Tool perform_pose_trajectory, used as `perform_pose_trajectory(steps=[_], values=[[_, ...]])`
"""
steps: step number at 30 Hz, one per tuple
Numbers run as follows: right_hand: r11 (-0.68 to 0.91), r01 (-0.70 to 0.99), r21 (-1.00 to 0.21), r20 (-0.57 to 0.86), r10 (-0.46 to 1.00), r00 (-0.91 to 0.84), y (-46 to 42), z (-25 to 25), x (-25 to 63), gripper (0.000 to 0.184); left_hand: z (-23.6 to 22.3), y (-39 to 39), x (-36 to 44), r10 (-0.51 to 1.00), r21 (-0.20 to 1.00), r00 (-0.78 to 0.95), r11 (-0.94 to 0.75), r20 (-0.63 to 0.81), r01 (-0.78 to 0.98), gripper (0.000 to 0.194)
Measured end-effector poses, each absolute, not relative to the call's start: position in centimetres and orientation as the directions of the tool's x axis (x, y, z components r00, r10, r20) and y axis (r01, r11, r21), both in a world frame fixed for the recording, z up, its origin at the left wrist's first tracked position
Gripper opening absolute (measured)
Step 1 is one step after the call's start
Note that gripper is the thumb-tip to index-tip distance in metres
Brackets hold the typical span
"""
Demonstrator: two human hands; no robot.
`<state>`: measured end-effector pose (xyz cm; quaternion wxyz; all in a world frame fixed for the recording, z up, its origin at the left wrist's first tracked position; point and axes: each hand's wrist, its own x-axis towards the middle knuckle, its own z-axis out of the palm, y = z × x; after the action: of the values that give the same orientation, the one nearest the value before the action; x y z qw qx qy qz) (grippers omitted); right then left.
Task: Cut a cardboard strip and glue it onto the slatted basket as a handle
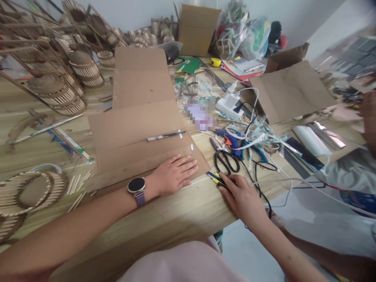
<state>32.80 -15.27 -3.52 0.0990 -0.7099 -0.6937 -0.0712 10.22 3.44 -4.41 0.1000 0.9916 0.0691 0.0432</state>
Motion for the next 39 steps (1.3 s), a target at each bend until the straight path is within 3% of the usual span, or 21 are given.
perform_pose_trajectory(steps=[7,16,39], values=[[-0.031,0.999,-0.015,0.249,0.968,0.033,-15.1,-3.6,32.9,0.040,-3.2,5.6,9.7,-0.021,0.176,1.000,-0.984,0.001,-0.021,0.051],[0.085,0.996,0.037,0.292,0.952,-0.092,-15.2,-3.4,33.4,0.040,-3.7,5.4,9.8,0.001,0.173,1.000,-0.985,0.026,-0.004,0.051],[0.125,0.990,0.060,0.264,0.955,-0.136,-15.2,-3.6,30.4,0.041,-3.7,5.4,9.8,0.015,0.181,0.999,-0.983,0.052,0.005,0.049]])
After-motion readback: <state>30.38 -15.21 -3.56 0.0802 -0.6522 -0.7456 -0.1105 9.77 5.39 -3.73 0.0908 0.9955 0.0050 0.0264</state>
